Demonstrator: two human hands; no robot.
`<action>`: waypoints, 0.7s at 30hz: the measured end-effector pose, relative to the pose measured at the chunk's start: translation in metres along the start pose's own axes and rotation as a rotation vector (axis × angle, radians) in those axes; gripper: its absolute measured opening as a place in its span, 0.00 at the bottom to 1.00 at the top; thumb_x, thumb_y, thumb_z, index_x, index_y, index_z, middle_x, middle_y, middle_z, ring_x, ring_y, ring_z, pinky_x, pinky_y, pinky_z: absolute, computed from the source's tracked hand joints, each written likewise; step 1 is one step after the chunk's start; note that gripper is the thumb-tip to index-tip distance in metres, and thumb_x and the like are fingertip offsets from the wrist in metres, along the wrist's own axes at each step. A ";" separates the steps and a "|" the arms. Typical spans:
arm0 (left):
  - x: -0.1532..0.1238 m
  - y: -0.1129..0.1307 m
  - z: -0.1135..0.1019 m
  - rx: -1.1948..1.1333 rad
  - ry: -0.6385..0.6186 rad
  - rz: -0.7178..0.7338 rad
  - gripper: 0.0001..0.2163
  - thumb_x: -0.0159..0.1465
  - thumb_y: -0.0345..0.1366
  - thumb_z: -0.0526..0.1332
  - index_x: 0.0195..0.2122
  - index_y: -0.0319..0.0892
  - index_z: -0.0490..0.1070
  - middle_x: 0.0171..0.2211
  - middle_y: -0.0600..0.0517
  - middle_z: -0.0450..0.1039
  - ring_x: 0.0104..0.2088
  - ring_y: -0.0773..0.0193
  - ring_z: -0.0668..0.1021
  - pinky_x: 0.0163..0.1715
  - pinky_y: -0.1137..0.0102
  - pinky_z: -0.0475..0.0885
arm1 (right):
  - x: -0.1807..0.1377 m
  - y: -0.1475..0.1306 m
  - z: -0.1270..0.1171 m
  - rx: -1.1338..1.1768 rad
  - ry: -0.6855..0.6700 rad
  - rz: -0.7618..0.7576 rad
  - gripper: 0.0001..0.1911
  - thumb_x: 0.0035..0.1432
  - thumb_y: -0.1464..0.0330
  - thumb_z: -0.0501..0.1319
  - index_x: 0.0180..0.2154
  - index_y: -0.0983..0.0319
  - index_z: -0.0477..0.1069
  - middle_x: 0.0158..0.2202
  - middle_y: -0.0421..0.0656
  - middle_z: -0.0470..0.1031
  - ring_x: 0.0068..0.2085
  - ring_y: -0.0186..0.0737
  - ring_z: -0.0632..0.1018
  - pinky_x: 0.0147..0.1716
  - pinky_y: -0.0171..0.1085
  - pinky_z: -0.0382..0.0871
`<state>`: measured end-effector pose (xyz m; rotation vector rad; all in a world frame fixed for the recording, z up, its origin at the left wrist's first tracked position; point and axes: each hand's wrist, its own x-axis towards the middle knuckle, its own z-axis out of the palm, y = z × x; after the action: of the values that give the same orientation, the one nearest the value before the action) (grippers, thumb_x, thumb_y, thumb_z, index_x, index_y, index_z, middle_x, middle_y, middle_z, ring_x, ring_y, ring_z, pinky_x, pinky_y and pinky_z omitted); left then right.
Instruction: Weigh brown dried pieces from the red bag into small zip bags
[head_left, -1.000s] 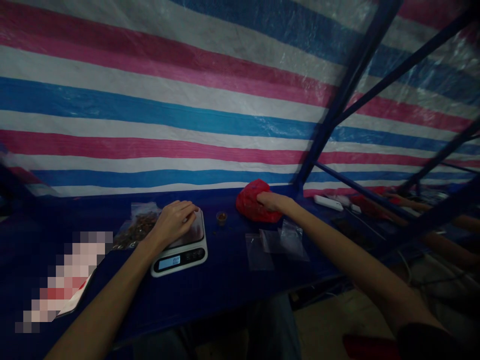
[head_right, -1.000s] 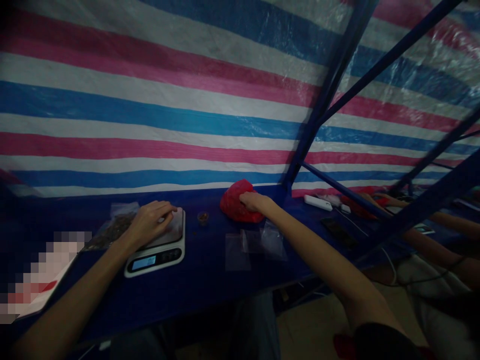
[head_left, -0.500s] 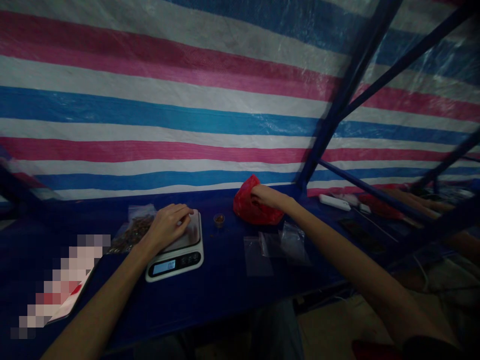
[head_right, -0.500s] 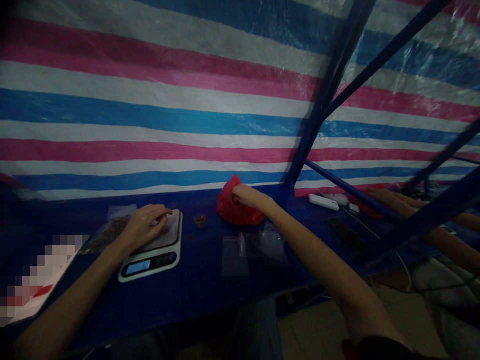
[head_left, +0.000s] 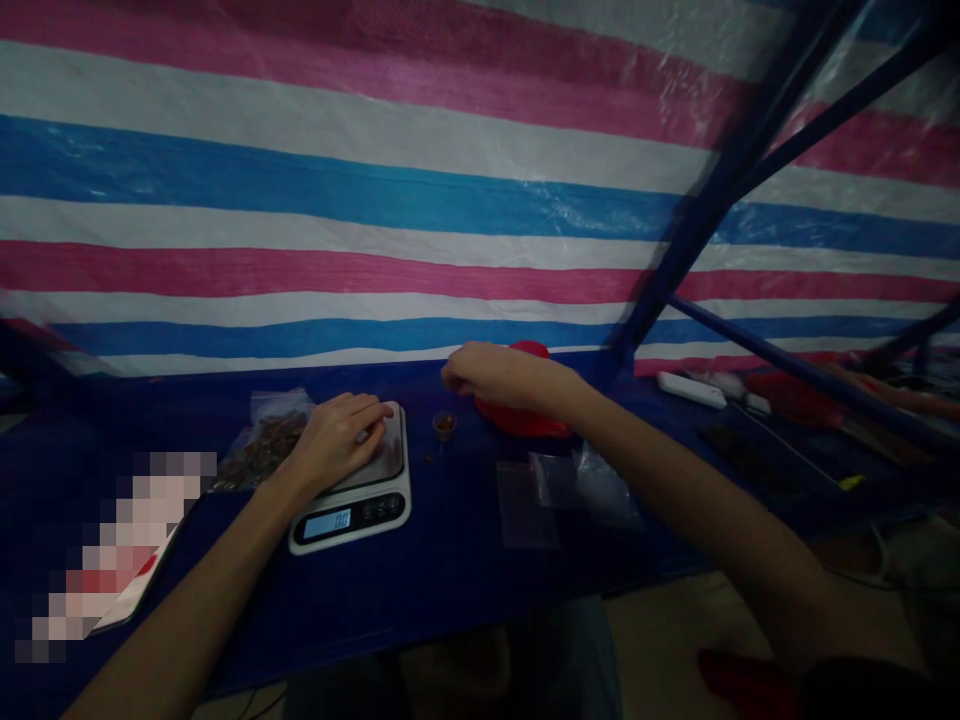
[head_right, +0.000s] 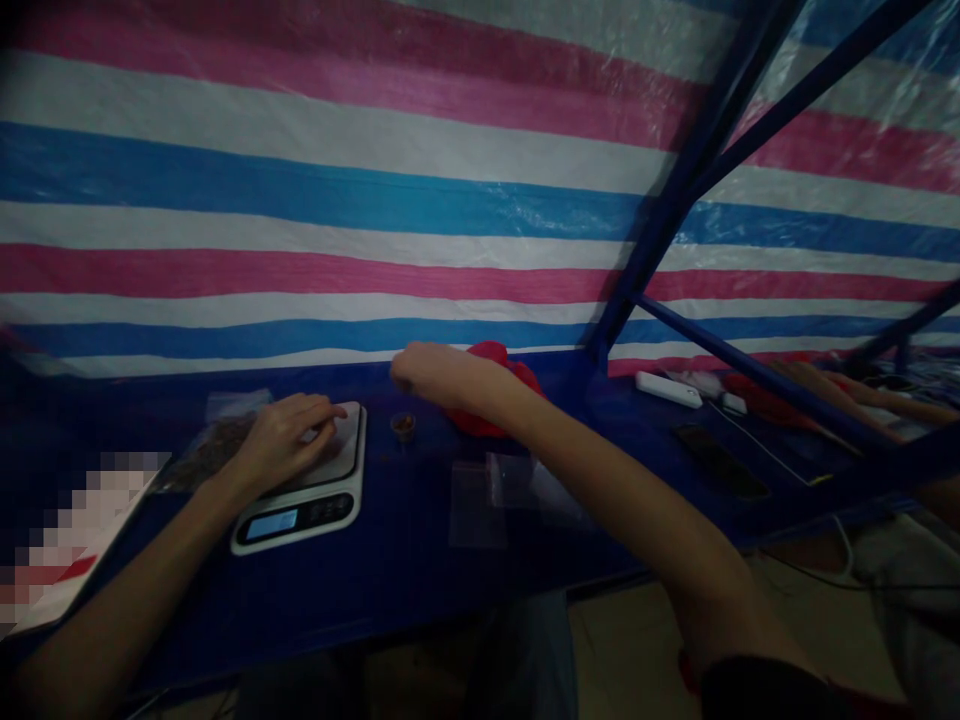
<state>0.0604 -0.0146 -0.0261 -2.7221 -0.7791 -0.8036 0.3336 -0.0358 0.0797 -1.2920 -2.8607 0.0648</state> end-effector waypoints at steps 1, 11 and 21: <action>0.000 0.001 0.000 0.008 -0.007 0.006 0.11 0.68 0.31 0.52 0.39 0.40 0.75 0.31 0.50 0.77 0.30 0.62 0.76 0.33 0.67 0.68 | 0.010 -0.006 0.010 0.004 -0.017 -0.029 0.10 0.59 0.79 0.59 0.35 0.65 0.78 0.35 0.47 0.79 0.34 0.38 0.72 0.35 0.36 0.61; 0.001 0.008 0.002 0.042 -0.011 0.071 0.09 0.66 0.28 0.53 0.36 0.40 0.73 0.29 0.50 0.74 0.30 0.61 0.74 0.33 0.65 0.66 | 0.029 -0.004 0.059 0.111 -0.113 -0.064 0.07 0.58 0.77 0.62 0.36 0.65 0.78 0.34 0.46 0.78 0.34 0.37 0.73 0.33 0.34 0.61; 0.000 0.009 0.006 -0.008 -0.022 0.045 0.09 0.66 0.29 0.53 0.36 0.41 0.73 0.32 0.50 0.77 0.32 0.61 0.77 0.35 0.65 0.68 | 0.005 -0.002 0.025 0.197 0.083 0.007 0.15 0.61 0.77 0.60 0.49 0.64 0.75 0.45 0.47 0.79 0.43 0.38 0.76 0.44 0.34 0.66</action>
<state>0.0678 -0.0206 -0.0318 -2.7497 -0.7179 -0.7696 0.3286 -0.0338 0.0548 -1.2365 -2.7008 0.2784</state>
